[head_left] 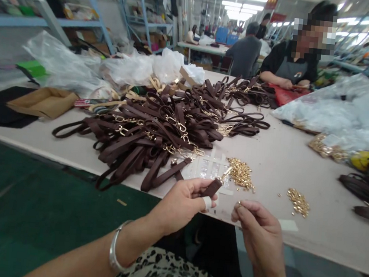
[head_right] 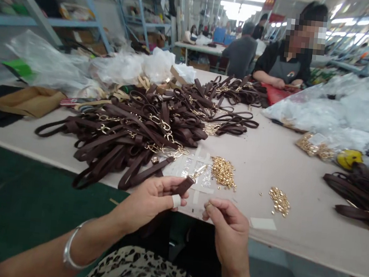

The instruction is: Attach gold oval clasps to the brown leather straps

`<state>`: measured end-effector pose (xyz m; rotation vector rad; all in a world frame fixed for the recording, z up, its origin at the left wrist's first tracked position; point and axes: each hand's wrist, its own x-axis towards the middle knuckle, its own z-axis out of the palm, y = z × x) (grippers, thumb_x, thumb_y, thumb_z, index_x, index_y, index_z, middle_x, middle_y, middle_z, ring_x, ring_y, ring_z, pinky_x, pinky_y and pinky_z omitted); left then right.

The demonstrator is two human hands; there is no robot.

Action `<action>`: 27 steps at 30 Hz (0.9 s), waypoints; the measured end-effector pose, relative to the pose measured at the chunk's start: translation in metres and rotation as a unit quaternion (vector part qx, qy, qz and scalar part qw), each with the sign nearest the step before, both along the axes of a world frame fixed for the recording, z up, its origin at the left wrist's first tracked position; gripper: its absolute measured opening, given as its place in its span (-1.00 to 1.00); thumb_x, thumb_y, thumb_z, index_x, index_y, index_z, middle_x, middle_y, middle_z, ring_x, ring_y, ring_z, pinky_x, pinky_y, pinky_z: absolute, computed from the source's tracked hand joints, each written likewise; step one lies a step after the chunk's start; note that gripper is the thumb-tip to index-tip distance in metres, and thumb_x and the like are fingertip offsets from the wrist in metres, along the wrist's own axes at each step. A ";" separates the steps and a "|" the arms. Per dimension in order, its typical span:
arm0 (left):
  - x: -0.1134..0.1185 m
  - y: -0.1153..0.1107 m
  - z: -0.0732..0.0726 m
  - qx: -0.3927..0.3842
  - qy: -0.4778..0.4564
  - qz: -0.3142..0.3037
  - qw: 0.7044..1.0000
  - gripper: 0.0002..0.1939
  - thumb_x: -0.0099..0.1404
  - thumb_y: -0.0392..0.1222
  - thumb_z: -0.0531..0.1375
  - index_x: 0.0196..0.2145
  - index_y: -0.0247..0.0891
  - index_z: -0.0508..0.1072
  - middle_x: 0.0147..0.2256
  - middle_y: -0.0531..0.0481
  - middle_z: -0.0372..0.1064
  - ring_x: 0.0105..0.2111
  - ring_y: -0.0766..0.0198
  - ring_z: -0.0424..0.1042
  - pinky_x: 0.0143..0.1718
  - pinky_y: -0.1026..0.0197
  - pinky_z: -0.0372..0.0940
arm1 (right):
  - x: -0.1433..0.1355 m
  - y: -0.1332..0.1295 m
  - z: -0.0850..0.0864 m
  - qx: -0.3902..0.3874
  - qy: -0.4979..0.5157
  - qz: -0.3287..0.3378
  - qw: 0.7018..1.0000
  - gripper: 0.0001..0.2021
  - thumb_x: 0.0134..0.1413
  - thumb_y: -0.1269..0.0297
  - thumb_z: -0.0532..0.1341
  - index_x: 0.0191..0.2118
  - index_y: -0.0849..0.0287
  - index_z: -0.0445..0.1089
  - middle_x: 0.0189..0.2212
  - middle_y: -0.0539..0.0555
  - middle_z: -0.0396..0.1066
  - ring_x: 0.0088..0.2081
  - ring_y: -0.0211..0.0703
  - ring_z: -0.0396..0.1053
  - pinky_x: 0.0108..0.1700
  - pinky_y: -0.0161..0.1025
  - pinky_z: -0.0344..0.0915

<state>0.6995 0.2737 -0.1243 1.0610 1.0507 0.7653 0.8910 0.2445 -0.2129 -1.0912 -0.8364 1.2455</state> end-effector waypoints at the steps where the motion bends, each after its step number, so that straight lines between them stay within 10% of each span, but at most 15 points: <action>1: 0.003 -0.007 -0.011 -0.021 -0.007 0.016 1.000 -0.66 0.15 -0.31 0.29 -0.07 -0.28 0.51 -0.22 -0.01 0.50 -0.26 0.31 0.43 -0.29 0.31 0.29 | -0.004 -0.005 0.001 0.001 0.015 0.015 1.000 -0.83 -0.02 0.18 0.42 -0.31 0.10 0.53 -0.50 -0.03 0.46 -0.42 -0.28 0.37 -0.31 -0.29 0.31; 7: 0.011 -0.033 -0.036 0.000 0.004 0.007 1.000 -0.64 0.20 -0.29 0.26 -0.02 -0.20 0.51 -0.17 0.00 0.54 -0.24 0.28 0.47 -0.25 0.28 0.32 | -0.016 -0.023 -0.007 -0.020 0.032 0.075 0.996 -0.88 0.06 0.20 0.38 -0.30 0.10 0.52 -0.52 -0.04 0.45 -0.41 -0.29 0.36 -0.26 -0.28 0.30; 13: 0.008 -0.040 -0.042 0.210 0.206 0.019 0.956 -0.55 0.28 -0.37 0.12 0.11 -0.18 0.43 -0.03 -0.05 0.47 -0.04 0.17 0.42 0.08 0.11 0.28 | -0.022 -0.030 -0.016 -0.041 0.065 0.070 0.995 -0.86 0.03 0.18 0.40 -0.30 0.09 0.52 -0.54 -0.06 0.44 -0.44 -0.32 0.34 -0.31 -0.32 0.27; 20: 0.008 -0.036 -0.041 -0.057 0.046 -0.026 0.997 -0.66 0.41 -0.07 0.06 -0.07 -0.33 0.50 -0.39 0.00 0.44 -0.50 0.41 0.38 -0.48 0.39 0.33 | -0.029 -0.034 -0.015 -0.064 0.085 0.074 0.992 -0.84 0.00 0.16 0.41 -0.35 0.12 0.53 -0.50 -0.03 0.48 -0.46 -0.34 0.33 -0.31 -0.32 0.28; 27: 0.006 -0.041 -0.047 -0.059 0.054 -0.037 0.996 -0.66 0.36 -0.12 0.11 -0.01 -0.25 0.53 -0.40 0.03 0.35 -0.47 0.40 0.36 -0.56 0.42 0.32 | -0.032 -0.034 -0.019 -0.078 0.052 0.091 0.991 -0.85 0.00 0.18 0.41 -0.34 0.13 0.55 -0.57 -0.06 0.40 -0.47 -0.32 0.30 -0.35 -0.31 0.25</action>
